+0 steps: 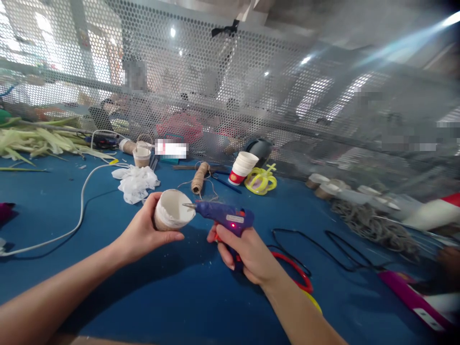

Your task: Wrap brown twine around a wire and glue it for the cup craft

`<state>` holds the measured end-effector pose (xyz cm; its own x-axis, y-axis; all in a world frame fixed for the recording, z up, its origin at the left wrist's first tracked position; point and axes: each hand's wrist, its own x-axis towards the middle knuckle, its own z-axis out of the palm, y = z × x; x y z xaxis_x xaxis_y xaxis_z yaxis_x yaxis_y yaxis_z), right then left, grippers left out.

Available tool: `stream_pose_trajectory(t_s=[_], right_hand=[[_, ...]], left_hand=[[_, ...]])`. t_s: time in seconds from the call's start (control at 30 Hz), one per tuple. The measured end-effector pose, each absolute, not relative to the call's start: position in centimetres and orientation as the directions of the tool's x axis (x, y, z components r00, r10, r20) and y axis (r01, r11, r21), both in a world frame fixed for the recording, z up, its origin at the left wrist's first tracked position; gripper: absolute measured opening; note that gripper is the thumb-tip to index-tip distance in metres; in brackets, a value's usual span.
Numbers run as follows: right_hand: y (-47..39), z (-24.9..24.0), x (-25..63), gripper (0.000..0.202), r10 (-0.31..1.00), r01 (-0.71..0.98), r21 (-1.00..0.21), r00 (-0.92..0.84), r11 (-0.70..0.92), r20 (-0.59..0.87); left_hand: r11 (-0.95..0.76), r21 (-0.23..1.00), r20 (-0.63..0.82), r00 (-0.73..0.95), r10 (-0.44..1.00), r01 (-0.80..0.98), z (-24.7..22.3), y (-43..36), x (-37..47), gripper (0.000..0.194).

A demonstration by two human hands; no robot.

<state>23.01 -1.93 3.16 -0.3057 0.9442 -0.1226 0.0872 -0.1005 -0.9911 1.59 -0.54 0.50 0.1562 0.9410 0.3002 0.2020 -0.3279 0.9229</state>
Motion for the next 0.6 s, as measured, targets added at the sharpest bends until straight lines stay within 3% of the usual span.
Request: stream_pose_trajectory(t_s=[0.1, 0.23, 0.47, 0.6], right_hand=[[-2.1, 3.6, 23.2, 0.031, 0.961, 0.203, -0.979, -0.273, 0.011, -0.046], [-2.1, 4.2, 23.6, 0.032, 0.982, 0.221, -0.973, -0.186, 0.070, 0.028], [-2.0, 4.3, 23.6, 0.032, 0.985, 0.412, -0.907, -0.170, 0.086, 0.016], [-2.2, 4.5, 23.8, 0.031, 0.988, 0.405, -0.901, -0.092, 0.152, 0.126]], left_hand=[[-0.375, 0.877, 0.349, 0.139, 0.927, 0.299, 0.6, -0.6, 1.6, 0.062], [-0.413, 0.835, 0.387, 0.146, 0.910, 0.364, 0.7, -0.5, 1.4, 0.062], [-0.415, 0.853, 0.388, 0.147, 0.910, 0.315, 1.1, -0.5, 1.2, 0.062], [-0.420, 0.851, 0.408, 0.107, 0.907, 0.315, 1.4, -0.4, 1.0, 0.062]])
